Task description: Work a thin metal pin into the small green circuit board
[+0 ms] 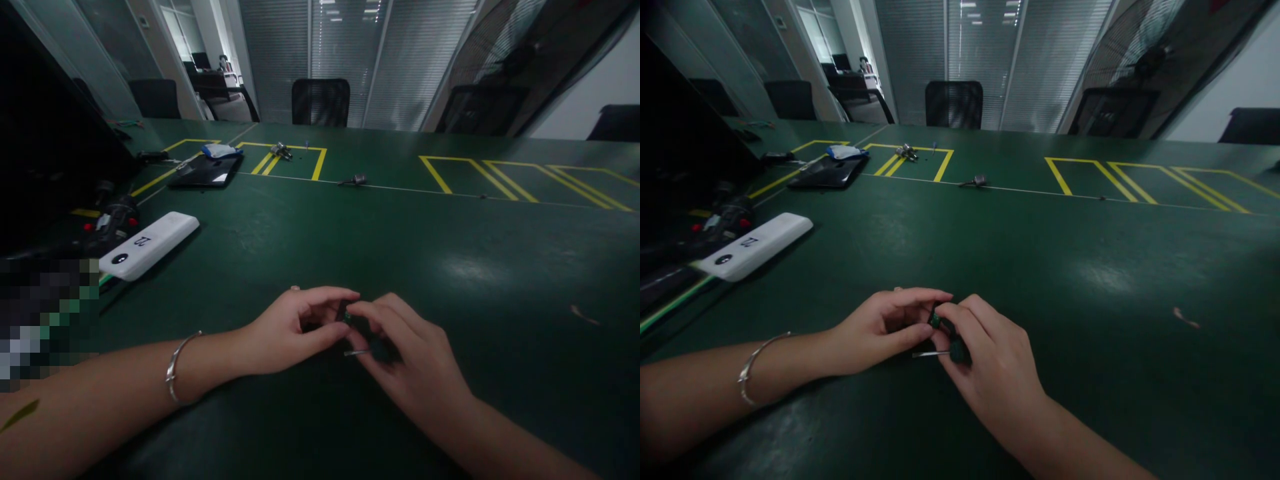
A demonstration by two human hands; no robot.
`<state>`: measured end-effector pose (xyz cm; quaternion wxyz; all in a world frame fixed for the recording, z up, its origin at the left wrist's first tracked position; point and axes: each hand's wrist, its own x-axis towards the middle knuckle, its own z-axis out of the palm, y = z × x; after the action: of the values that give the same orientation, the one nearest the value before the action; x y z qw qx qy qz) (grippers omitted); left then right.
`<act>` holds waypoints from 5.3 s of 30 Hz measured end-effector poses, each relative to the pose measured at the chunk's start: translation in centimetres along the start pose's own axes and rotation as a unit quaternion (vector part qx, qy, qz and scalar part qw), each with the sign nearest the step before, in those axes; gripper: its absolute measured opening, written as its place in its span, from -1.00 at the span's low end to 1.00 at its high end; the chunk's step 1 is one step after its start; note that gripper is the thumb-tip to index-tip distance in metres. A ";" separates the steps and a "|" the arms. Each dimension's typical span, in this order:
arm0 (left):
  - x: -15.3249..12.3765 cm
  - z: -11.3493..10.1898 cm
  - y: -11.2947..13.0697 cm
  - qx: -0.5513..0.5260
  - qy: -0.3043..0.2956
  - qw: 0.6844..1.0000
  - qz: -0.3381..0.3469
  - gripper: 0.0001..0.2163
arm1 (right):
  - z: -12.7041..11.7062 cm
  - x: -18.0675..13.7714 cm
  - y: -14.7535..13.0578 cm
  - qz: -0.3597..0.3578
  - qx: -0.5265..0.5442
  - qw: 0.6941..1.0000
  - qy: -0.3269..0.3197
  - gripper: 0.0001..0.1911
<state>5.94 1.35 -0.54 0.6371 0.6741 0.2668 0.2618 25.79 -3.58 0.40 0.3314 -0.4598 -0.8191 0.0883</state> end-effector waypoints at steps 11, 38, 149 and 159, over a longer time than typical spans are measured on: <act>-0.1 0.0 -0.1 0.021 0.004 1.000 0.005 -0.66 | 0.0 0.1 0.2 0.006 0.034 0.999 -0.019 -0.82; 0.3 -0.6 0.9 -0.015 0.060 0.998 -0.020 -0.77 | -0.6 0.7 0.2 0.108 0.067 0.990 -0.055 -0.69; 0.1 -0.7 0.6 0.089 0.092 0.992 0.012 -0.78 | -0.2 0.5 0.5 0.125 0.095 0.987 -0.042 -0.73; 0.1 -0.7 0.3 0.004 0.126 0.990 0.059 -0.83 | -0.1 0.5 0.6 0.126 0.036 0.990 -0.048 -0.74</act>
<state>5.50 1.91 -0.25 0.5793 0.6527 0.3056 0.3807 26.11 -2.89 0.42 0.2942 -0.5421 -0.7661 0.1807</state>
